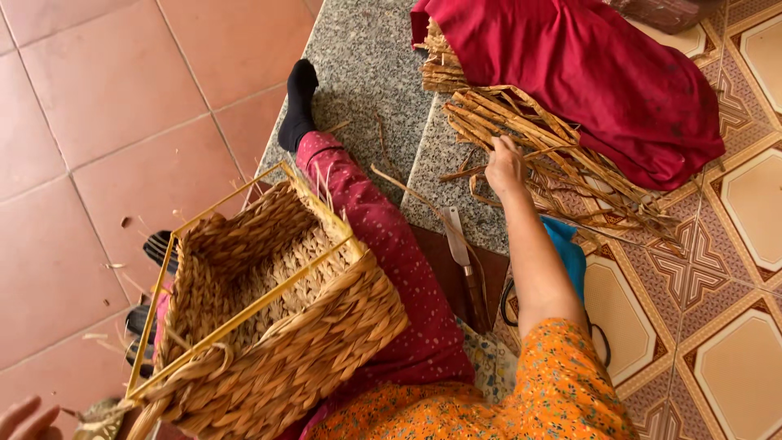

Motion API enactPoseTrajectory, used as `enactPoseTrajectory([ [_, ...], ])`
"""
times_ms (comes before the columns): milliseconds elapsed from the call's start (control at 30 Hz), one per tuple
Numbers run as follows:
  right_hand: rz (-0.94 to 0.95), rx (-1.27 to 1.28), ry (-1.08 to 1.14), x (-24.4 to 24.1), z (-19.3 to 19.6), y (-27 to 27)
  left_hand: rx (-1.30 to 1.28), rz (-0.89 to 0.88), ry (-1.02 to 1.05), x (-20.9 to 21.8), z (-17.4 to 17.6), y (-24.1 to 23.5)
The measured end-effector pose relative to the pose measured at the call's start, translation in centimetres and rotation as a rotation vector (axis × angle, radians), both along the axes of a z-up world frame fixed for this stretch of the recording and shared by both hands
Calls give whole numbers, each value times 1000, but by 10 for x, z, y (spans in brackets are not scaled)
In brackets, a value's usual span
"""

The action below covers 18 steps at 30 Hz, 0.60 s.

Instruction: The person weaves a rectangular basket by hand, threading dried palm leaves through a yellow wire frame. They repeatedly pull strands through the weave, adjust tension, and rotate the basket to continue the pattern.

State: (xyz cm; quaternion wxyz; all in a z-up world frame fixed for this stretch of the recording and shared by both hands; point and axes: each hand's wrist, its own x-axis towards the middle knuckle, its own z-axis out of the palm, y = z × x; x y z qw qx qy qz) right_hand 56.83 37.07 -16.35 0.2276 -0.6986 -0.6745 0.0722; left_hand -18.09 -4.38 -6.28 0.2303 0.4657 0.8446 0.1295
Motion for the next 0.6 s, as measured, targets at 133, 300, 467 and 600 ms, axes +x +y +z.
enactPoseTrajectory([
  [133, 6, 80, -207, -1, -2, 16, -2, -9, 35, 3, 13, 20],
  [300, -2, -198, -151, -2, -10, -12, -10, -3, 61, 5, 10, -5],
  [467, 86, -68, 72, 9, -1, -43, 155, -116, 118, 17, 14, -20],
  [600, 228, 127, 71, -1, 49, -51, 606, -173, 301, 85, 50, -15],
])
